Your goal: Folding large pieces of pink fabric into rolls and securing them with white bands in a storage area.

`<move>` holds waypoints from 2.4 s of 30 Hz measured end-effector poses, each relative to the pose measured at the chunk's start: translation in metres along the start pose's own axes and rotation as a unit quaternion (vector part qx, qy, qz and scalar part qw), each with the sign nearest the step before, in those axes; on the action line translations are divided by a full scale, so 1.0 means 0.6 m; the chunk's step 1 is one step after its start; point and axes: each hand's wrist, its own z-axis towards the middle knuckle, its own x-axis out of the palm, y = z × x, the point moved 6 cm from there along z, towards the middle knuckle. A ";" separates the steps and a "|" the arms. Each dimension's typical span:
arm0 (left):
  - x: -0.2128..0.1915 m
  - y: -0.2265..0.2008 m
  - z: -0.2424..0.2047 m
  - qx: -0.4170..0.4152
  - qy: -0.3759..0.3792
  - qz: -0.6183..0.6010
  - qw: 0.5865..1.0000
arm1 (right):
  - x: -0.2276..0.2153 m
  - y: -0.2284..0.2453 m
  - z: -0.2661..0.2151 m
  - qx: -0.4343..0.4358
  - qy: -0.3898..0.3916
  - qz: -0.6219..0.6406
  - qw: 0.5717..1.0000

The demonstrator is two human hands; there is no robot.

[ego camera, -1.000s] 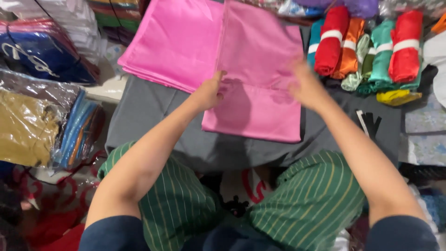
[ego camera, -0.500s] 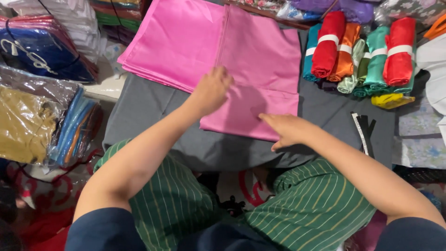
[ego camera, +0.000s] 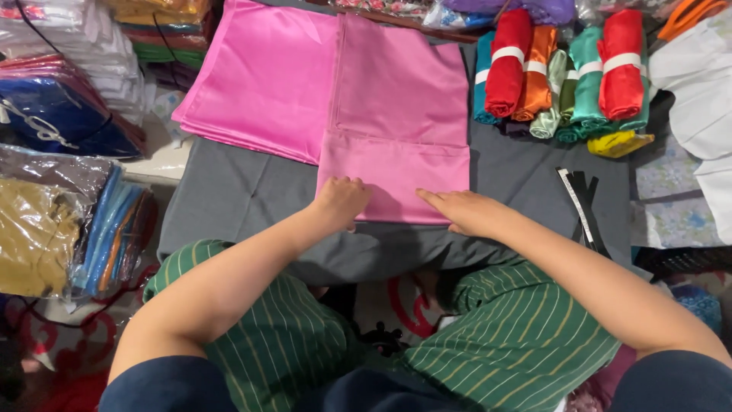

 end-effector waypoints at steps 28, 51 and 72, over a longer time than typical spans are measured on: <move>-0.095 -0.009 -0.017 0.076 0.161 -0.278 0.944 | 0.017 -0.069 -0.030 -0.018 -0.060 0.168 0.984; -0.122 0.137 0.021 -0.096 -0.051 -0.054 0.993 | 0.015 -0.188 0.058 0.098 -0.255 -0.040 0.961; 0.025 -0.065 -0.079 0.081 0.048 -0.038 0.995 | 0.063 0.026 -0.014 0.091 0.029 -0.087 0.992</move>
